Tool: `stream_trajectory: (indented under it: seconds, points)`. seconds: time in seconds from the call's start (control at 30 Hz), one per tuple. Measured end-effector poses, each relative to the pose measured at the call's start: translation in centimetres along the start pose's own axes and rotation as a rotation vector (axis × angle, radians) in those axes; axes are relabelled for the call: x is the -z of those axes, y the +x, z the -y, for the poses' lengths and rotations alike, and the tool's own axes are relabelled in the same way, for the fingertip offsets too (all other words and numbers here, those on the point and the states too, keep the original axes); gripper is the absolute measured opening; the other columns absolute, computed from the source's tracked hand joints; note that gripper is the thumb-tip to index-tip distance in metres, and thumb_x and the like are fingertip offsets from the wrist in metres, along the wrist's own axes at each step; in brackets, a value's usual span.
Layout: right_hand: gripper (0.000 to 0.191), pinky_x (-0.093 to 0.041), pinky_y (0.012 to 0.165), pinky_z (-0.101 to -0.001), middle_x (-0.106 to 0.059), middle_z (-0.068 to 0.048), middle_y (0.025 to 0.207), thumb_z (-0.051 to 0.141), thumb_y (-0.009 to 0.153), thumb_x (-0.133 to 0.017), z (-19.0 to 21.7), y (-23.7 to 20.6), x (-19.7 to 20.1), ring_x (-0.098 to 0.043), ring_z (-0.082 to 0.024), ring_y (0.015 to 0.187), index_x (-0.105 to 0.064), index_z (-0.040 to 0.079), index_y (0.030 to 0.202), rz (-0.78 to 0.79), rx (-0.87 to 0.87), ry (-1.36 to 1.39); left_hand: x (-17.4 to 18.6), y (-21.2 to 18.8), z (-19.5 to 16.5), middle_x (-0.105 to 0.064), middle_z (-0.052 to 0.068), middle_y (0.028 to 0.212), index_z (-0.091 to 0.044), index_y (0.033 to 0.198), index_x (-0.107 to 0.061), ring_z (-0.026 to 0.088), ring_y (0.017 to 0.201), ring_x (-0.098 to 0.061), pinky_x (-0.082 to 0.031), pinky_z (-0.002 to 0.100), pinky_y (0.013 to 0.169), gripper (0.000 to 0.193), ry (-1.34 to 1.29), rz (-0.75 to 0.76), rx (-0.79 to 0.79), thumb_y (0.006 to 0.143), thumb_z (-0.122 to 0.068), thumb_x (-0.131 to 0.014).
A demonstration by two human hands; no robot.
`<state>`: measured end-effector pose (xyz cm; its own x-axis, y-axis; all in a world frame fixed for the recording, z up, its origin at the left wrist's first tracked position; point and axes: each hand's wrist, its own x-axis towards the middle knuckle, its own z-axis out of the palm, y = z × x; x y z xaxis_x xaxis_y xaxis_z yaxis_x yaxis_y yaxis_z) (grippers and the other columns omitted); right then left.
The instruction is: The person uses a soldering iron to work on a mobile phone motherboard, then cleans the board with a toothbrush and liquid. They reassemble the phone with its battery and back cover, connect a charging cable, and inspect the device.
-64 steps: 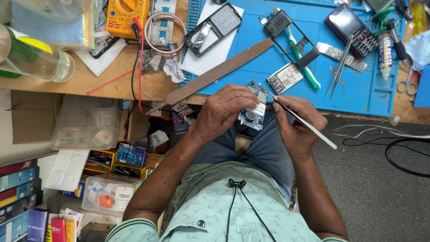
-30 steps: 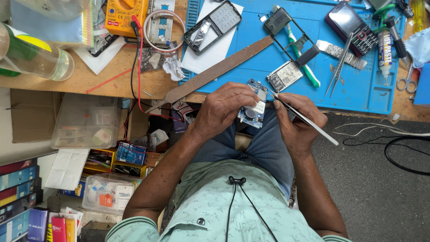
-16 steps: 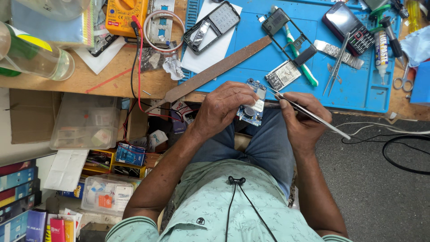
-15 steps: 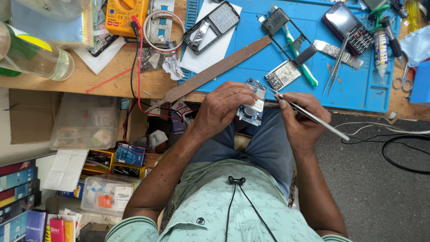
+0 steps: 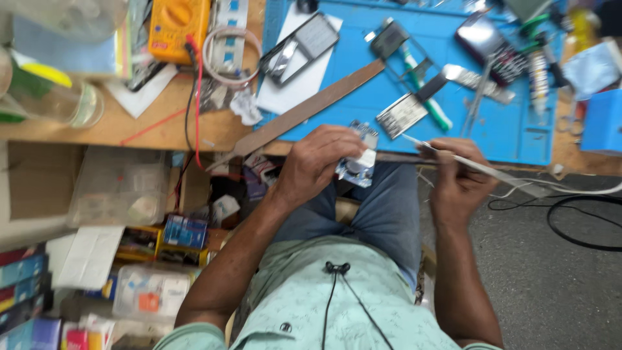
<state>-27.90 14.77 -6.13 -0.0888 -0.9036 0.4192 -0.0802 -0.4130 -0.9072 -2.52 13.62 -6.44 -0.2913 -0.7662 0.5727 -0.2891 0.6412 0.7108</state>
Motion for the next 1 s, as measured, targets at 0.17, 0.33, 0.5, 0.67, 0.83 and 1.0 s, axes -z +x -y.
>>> stream_trajectory:
  seconds: [0.17, 0.33, 0.5, 0.67, 0.83, 1.0]
  points:
    - [0.021, -0.063, 0.072, -0.0325, -0.074, -0.011, 0.09, 0.015, 0.106, -0.066, 3.7, 4.9, 7.2, -0.074, -0.019, 0.08, -0.065, 0.004, 0.123, -0.137, -0.402, -0.566, 0.1, 0.5, -0.3, -0.073, 0.01, 0.113, -0.005, 0.121, -0.063, 0.025, 0.12, -0.066, -0.052, 0.041, 0.114, 0.026, -0.521, -0.114, 0.136, 0.096, 0.001, -0.06]
    - [0.044, -0.055, 0.074, -0.0401, -0.076, -0.02, 0.088, 0.017, 0.098, -0.077, 5.5, 7.7, 10.1, -0.073, -0.027, 0.079, -0.064, 0.006, 0.138, 0.132, -0.528, -1.207, -0.6, 0.8, -0.6, -0.06, 0.007, 0.113, -0.004, 0.149, -0.043, 0.019, 0.107, -0.061, -0.052, 0.038, 0.103, 0.048, -1.174, -0.377, 0.403, 0.11, -0.026, -0.059]
    - [0.034, -0.055, 0.096, -0.0435, -0.073, -0.014, 0.12, 0.022, 0.096, -0.076, 6.4, 6.3, 6.1, -0.07, -0.03, 0.112, -0.071, 0.012, 0.128, 0.253, 0.039, -1.216, -1.6, 0.8, -0.9, -0.056, 0.006, 0.102, -0.003, 0.163, -0.033, 0.015, 0.089, -0.054, -0.049, 0.032, 0.079, 0.078, -1.444, -0.5, 0.401, 0.111, -0.06, -0.04]
    - [0.042, -0.053, 0.097, -0.044, -0.073, -0.016, 0.127, 0.026, 0.088, -0.078, 4.4, 7.0, 1.9, -0.067, -0.034, 0.114, -0.072, 0.007, 0.124, 0.401, 0.369, -1.047, -2.2, 0.8, -1.8, -0.061, 0.01, 0.109, 0.0, 0.161, -0.034, 0.019, 0.094, -0.06, -0.053, 0.035, 0.08, 0.085, -1.513, -0.496, 0.391, 0.108, -0.067, -0.037]
    - [0.048, -0.055, 0.084, -0.0452, -0.075, -0.016, 0.108, 0.029, 0.084, -0.083, 2.3, 9.4, 0.1, -0.07, -0.035, 0.099, -0.073, 0.008, 0.126, 0.441, 0.179, -1.13, -2.0, 0.2, -2.2, -0.059, 0.015, 0.135, -0.01, 0.161, -0.031, 0.027, 0.12, -0.061, -0.055, 0.046, 0.098, 0.081, -1.477, -0.522, 0.467, 0.103, -0.067, -0.037]
    - [0.05, -0.058, 0.084, -0.0407, -0.076, -0.015, 0.107, 0.027, 0.091, -0.084, 6.1, 7.3, -1.5, -0.075, -0.029, 0.095, -0.07, 0.004, 0.133, 0.298, 0.185, -0.938, -1.9, -0.1, -1.6, -0.049, 0.02, 0.152, -0.017, 0.164, -0.028, 0.035, 0.137, -0.054, -0.052, 0.053, 0.108, 0.079, -1.655, -0.513, 0.303, 0.106, -0.069, -0.033]
